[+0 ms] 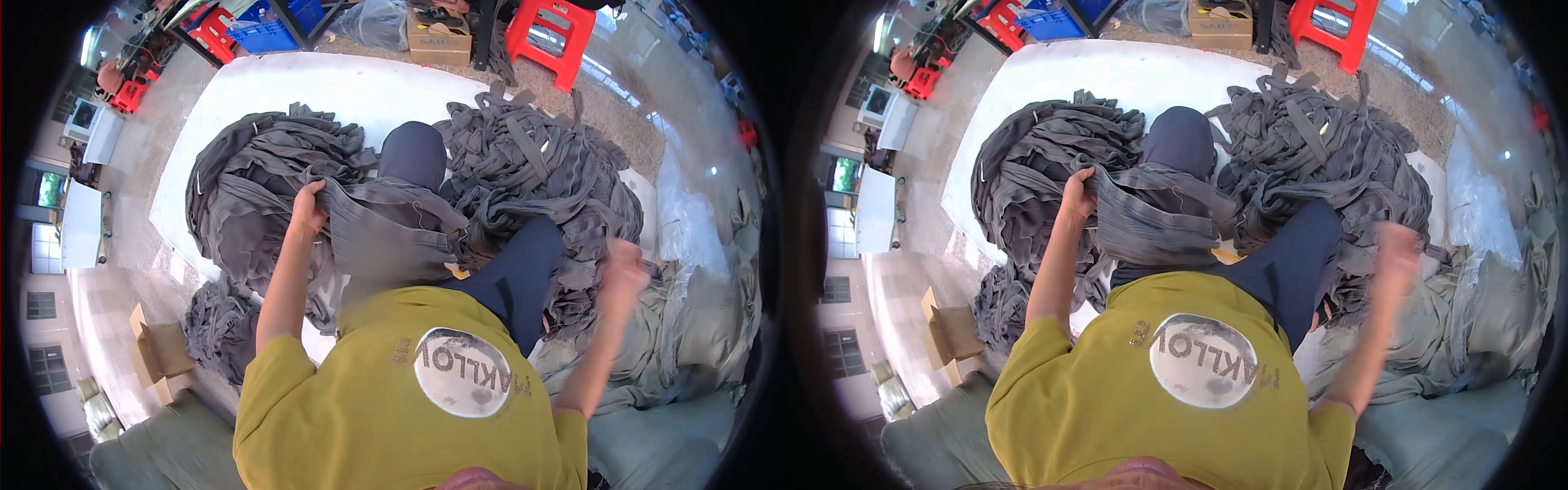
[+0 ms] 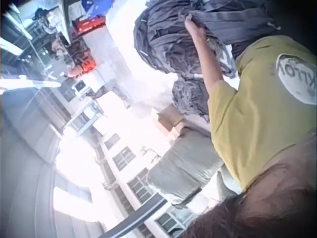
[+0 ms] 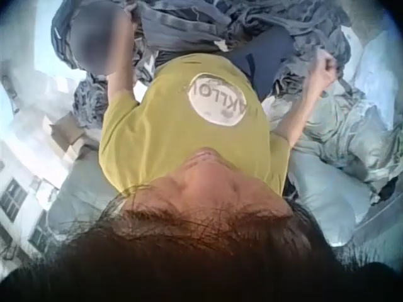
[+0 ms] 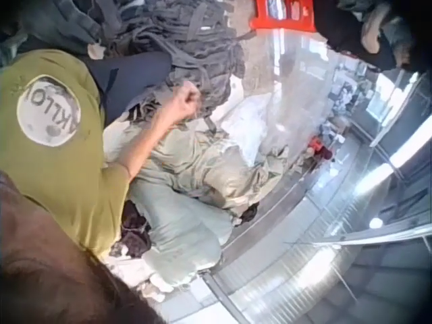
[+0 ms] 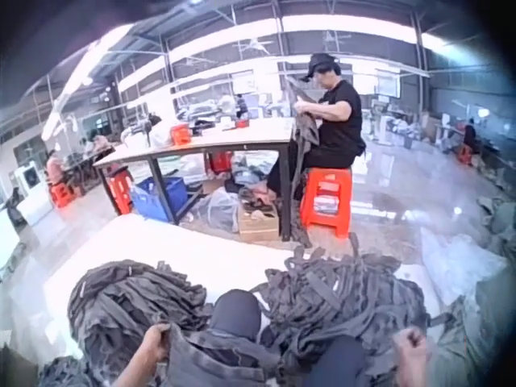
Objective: Manually trimming and separating fabric pieces from a large pile using scissors.
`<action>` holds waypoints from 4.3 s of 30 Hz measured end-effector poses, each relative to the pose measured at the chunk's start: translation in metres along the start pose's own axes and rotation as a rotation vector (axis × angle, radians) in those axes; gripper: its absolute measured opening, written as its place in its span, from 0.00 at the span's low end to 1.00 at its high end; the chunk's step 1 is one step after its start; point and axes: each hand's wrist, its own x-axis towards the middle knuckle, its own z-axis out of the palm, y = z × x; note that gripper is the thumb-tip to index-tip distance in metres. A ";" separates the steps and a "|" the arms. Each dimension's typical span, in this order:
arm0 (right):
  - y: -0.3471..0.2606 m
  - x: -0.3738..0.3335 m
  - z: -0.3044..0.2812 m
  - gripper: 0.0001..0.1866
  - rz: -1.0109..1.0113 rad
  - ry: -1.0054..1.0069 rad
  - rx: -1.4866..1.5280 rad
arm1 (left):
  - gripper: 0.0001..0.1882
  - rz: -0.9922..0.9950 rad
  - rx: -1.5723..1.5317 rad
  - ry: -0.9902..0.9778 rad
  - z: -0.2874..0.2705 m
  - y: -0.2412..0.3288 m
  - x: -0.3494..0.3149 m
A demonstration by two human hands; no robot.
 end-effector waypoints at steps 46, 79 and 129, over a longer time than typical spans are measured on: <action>-0.207 -0.012 0.250 0.06 0.405 -1.145 0.830 | 0.37 0.652 0.882 -0.053 0.074 -0.052 -0.067; 0.119 -0.378 -0.498 0.22 1.003 0.755 -0.426 | 0.45 0.654 2.288 1.052 -0.084 0.376 -0.006; 0.079 -0.039 -0.032 0.09 0.028 0.920 -0.126 | 0.04 0.102 0.549 -0.825 0.469 -0.374 0.009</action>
